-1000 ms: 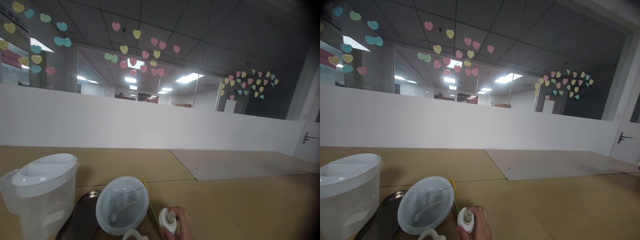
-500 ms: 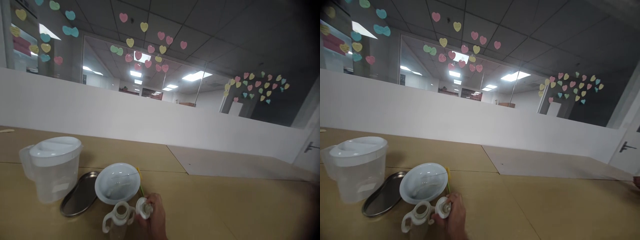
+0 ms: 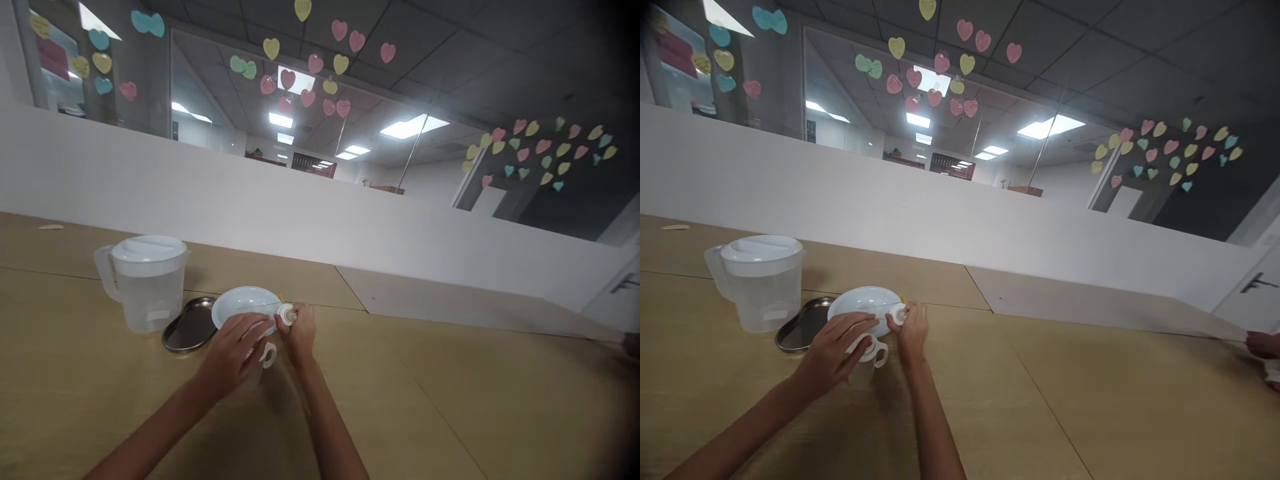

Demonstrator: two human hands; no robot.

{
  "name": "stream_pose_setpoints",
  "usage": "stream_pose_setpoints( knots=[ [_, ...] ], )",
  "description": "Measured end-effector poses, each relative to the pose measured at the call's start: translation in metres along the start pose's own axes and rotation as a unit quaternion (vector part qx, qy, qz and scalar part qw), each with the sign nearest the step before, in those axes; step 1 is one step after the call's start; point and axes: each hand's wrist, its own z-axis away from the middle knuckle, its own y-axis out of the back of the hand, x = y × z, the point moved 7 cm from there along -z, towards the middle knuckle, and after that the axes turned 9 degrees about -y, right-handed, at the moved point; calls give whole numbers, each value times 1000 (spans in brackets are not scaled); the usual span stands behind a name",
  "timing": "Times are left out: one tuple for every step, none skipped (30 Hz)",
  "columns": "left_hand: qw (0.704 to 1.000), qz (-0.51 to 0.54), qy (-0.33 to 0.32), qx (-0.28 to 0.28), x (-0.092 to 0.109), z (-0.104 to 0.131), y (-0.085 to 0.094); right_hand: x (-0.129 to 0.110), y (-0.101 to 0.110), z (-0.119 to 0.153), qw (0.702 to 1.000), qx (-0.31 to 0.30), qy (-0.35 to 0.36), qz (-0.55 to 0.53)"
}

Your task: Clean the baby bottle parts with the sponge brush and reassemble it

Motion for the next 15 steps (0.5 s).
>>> stream_pose_setpoints(
  knots=[
    [1000,-16,8,-4,-7,-3,-9,1,0,-1,1000,5,7,11],
    [1000,-22,11,-15,-12,-5,-18,0,-1,-2,1000,6,18,20],
    [999,-22,12,-25,-14,-6,-26,-2,-1,-2,999,5,34,27],
    [999,-19,10,-34,-14,-6,-33,-5,-3,-2,998,3,52,32],
    [999,-17,4,-42,-13,-6,-39,-8,-4,0,997,0,67,36],
    [999,-15,-2,-45,-12,-5,-43,-10,-5,1,996,-2,78,39],
    [999,-13,-8,-47,-11,-5,-47,-13,-7,3,996,-2,84,41],
    [999,-10,-12,-49,-11,-5,-50,-15,-7,4,995,-1,89,42],
    [999,-4,-14,-51,-12,-5,-52,-16,-8,6,995,1,92,40],
    [999,4,-15,-51,-13,-5,-53,-17,-8,8,995,0,95,37],
    [999,14,-14,-50,-14,-5,-54,-18,-8,9,995,-3,99,31],
    [999,25,-12,-45,-16,-5,-54,-18,-7,11,994,-5,103,24],
    [998,38,-9,-41,-18,-5,-54,-18,-6,12,994,-10,104,17],
    [998,51,-6,-36,-19,-5,-53,-17,-6,13,995,-15,102,10],
    [998,62,-2,-29,-21,-5,-53,-16,-6,13,995,-22,95,5]
  ],
)
